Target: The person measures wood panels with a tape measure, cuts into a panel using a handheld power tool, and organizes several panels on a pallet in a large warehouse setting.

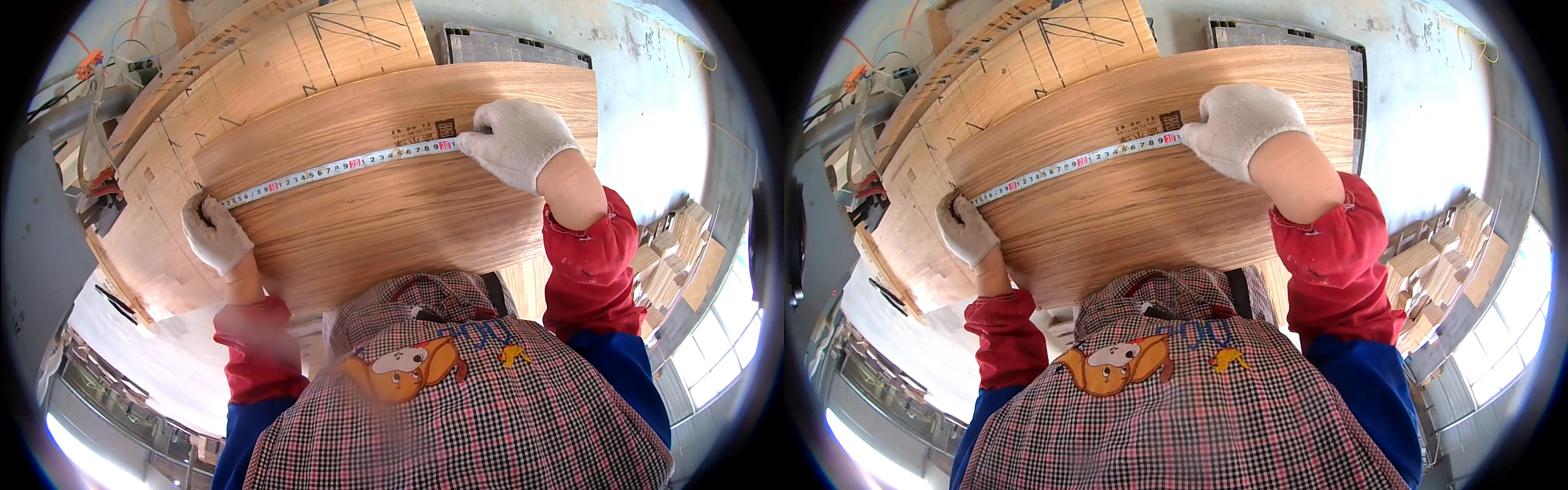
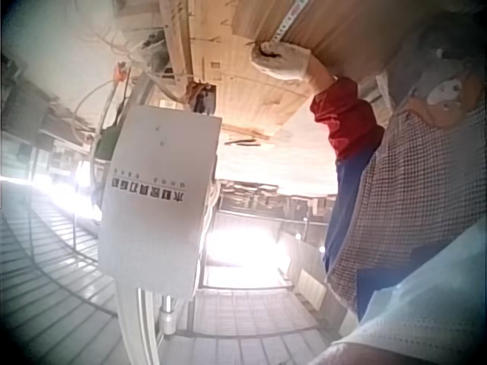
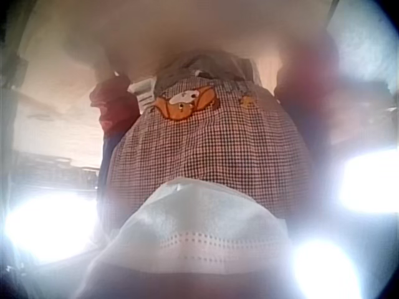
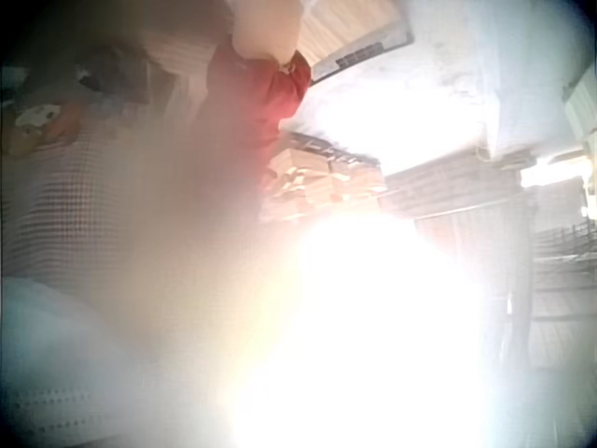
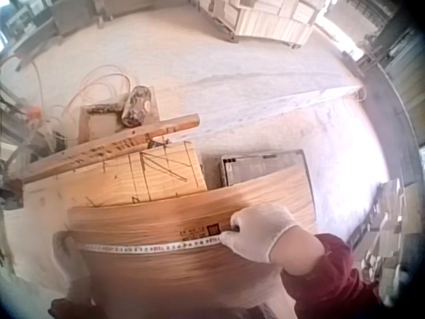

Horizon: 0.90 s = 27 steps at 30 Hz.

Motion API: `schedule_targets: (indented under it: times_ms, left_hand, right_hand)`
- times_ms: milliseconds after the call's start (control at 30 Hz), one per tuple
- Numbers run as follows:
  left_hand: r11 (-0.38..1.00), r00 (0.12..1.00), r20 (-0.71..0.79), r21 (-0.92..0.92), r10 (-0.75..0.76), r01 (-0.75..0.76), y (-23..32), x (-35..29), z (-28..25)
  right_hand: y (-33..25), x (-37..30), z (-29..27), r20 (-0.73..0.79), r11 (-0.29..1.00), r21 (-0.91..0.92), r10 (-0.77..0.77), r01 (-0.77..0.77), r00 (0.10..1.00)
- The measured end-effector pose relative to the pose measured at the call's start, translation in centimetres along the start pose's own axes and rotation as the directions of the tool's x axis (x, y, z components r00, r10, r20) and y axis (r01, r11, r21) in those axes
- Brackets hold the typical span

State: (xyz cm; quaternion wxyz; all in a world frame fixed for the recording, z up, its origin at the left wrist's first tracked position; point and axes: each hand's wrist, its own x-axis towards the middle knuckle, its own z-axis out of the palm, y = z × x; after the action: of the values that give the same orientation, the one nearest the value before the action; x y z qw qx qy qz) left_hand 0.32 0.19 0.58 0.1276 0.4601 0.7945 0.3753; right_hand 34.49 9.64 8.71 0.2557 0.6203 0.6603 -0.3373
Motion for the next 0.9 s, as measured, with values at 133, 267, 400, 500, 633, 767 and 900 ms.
schedule_targets:
  times_ms: [133,267,400,500,633,767,900]
  left_hand:
    - [1.0,1.0,-0.004,0.021,0.01,-0.01,0.01,0.0,0.02]
    - [0.994,0.999,-0.004,0.102,0.035,-0.035,0.25,0.07,-0.09]
    - [0.997,1.0,-0.005,0.077,0.013,-0.013,0.2,0.07,-0.06]
    - [0.997,1.0,-0.003,0.083,0.005,-0.004,0.23,0.03,-0.07]
    - [0.995,1.0,-0.001,0.097,0.029,-0.029,-0.37,0.07,-0.11]
    - [0.994,1.0,-0.006,0.105,0.028,-0.027,-0.34,0.04,-0.1]
    - [0.996,0.999,-0.008,0.082,0.032,-0.031,-0.57,0.03,-0.09]
  right_hand:
    - [-0.05,0.0,-0.06,0.009,1.0,0.003,0.004,-0.004,1.0]
    - [-0.06,-0.03,-0.07,0.011,1.0,-0.001,0.002,-0.002,1.0]
    - [-0.05,0.03,-0.09,0.012,1.0,-0.007,0.005,-0.005,1.0]
    - [-0.09,0.06,-0.13,0.016,1.0,-0.008,0.005,-0.005,1.0]
    - [0.01,0.14,-0.02,0.012,1.0,-0.007,0.001,-0.001,1.0]
    - [0.05,0.11,0.02,0.008,1.0,0.002,0.002,-0.002,1.0]
    - [0.06,0.11,-0.01,0.003,1.0,-0.005,-0.005,0.005,1.0]
